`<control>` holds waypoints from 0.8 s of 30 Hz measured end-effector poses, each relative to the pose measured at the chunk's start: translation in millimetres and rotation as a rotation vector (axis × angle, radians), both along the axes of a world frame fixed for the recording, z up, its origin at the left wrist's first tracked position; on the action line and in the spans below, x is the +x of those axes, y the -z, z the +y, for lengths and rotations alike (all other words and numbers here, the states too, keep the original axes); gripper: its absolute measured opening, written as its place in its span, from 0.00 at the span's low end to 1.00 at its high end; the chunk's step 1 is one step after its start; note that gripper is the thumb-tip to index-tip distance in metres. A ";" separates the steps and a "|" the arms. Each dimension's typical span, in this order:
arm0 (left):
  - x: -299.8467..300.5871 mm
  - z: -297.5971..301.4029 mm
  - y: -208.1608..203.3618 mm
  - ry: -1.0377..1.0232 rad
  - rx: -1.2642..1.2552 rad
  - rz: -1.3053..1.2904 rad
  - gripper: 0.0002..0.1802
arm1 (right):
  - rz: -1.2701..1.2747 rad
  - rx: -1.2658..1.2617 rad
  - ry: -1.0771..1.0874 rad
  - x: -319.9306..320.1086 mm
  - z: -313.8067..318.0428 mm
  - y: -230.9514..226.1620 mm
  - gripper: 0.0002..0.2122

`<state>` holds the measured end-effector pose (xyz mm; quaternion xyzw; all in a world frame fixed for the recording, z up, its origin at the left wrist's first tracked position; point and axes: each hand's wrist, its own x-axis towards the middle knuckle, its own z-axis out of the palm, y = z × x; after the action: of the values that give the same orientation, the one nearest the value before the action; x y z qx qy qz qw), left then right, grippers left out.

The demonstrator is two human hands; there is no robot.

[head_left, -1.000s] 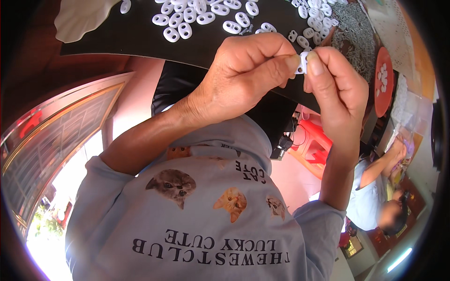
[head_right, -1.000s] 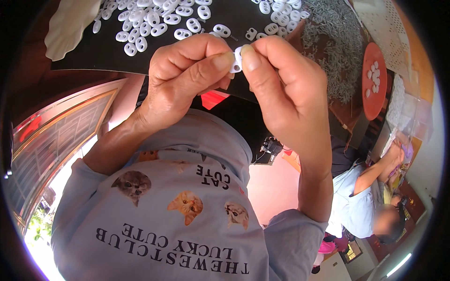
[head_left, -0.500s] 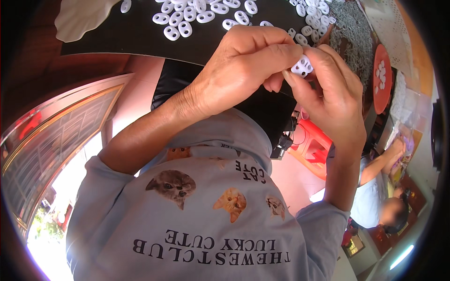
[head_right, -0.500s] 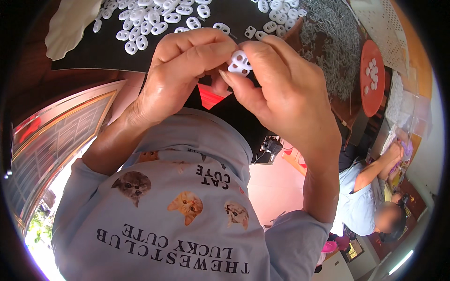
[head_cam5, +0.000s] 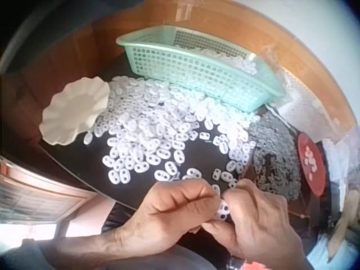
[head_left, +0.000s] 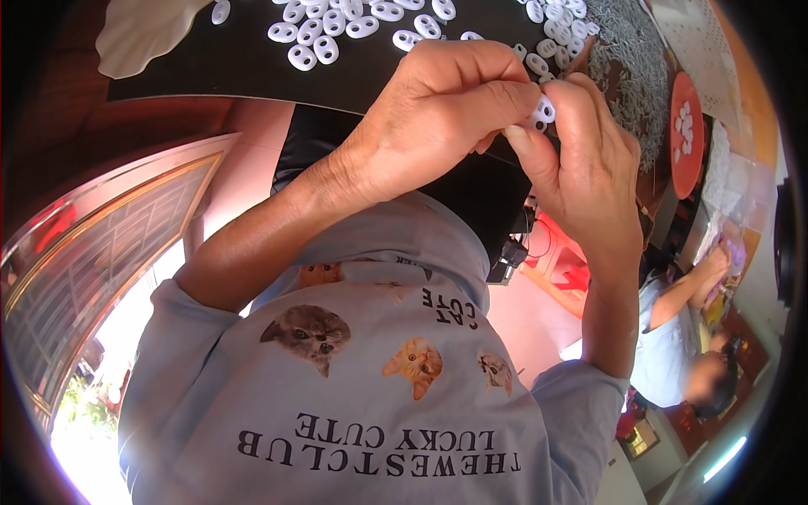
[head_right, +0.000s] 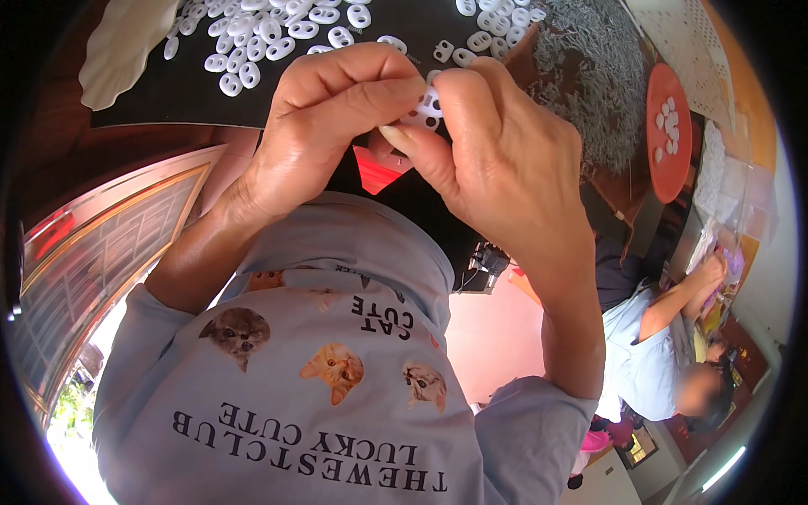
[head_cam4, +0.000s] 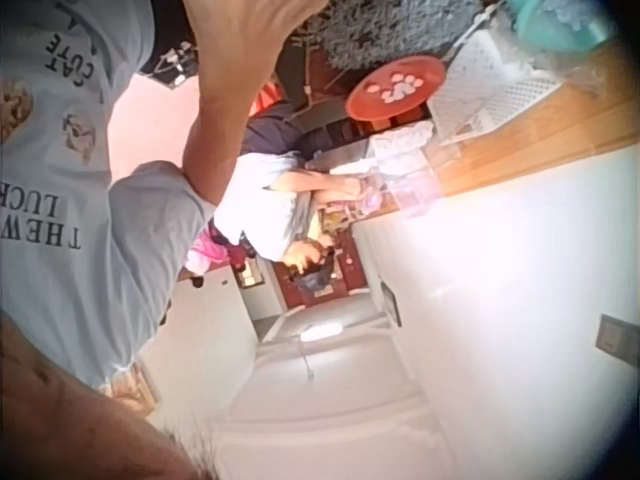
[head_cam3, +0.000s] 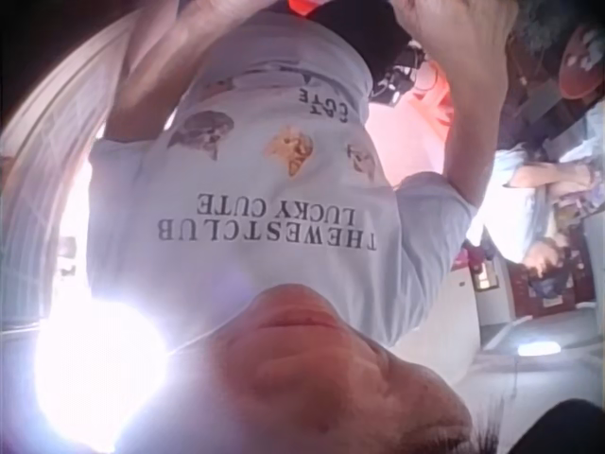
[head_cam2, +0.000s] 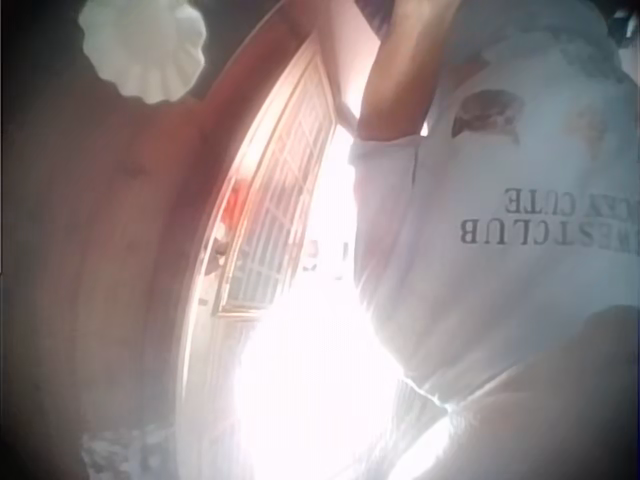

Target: Inserting tiny metal springs into small white plastic cord locks or components at a workbench.

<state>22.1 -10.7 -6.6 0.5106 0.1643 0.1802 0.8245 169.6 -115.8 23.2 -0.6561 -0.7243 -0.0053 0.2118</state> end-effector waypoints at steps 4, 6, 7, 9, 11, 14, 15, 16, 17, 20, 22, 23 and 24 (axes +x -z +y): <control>1.4 0.5 -2.8 -0.011 0.088 -0.011 0.08 | -0.088 0.092 -0.053 5.7 3.1 1.2 0.16; 1.1 1.5 -3.5 0.063 0.092 0.035 0.08 | -0.088 0.074 -0.087 7.2 3.5 1.9 0.15; 1.2 1.4 -3.6 0.064 0.092 0.036 0.08 | -0.086 0.079 -0.111 7.4 3.6 2.6 0.16; 0.6 1.8 -2.5 0.106 0.095 0.052 0.10 | -0.082 0.080 -0.138 6.2 4.7 2.9 0.16; 0.5 3.0 -0.5 0.123 0.126 0.051 0.10 | -0.056 0.062 -0.165 4.1 4.8 0.3 0.16; 1.5 1.6 2.0 0.138 0.162 0.056 0.11 | 0.032 0.056 -0.169 3.7 4.3 5.8 0.17; 1.6 0.8 2.3 0.134 0.167 0.062 0.11 | 0.033 0.056 -0.168 3.7 4.8 6.5 0.17; 1.4 0.0 2.0 0.136 0.166 0.063 0.11 | 0.054 0.062 -0.183 3.7 5.4 7.3 0.16; 1.1 -0.8 1.7 0.123 0.139 0.080 0.11 | 0.075 0.069 -0.200 3.8 6.2 8.2 0.16; 0.1 2.5 7.2 0.123 0.188 0.066 0.12 | 0.072 0.074 -0.211 1.1 9.1 5.9 0.16; 1.4 1.5 9.8 0.135 0.263 0.035 0.13 | 0.092 0.073 -0.218 0.1 10.5 5.5 0.16; 4.7 -3.0 9.0 0.044 0.245 0.007 0.12 | 0.110 0.073 -0.223 -0.1 10.7 5.7 0.16; 6.6 -5.4 8.6 -0.046 0.227 -0.022 0.12 | 0.112 0.073 -0.223 0.3 11.2 7.3 0.16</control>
<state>28.7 -16.1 -15.1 0.5949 0.1457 0.2221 0.7587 169.9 -104.5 15.9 -0.5625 -0.7792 0.0287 0.2750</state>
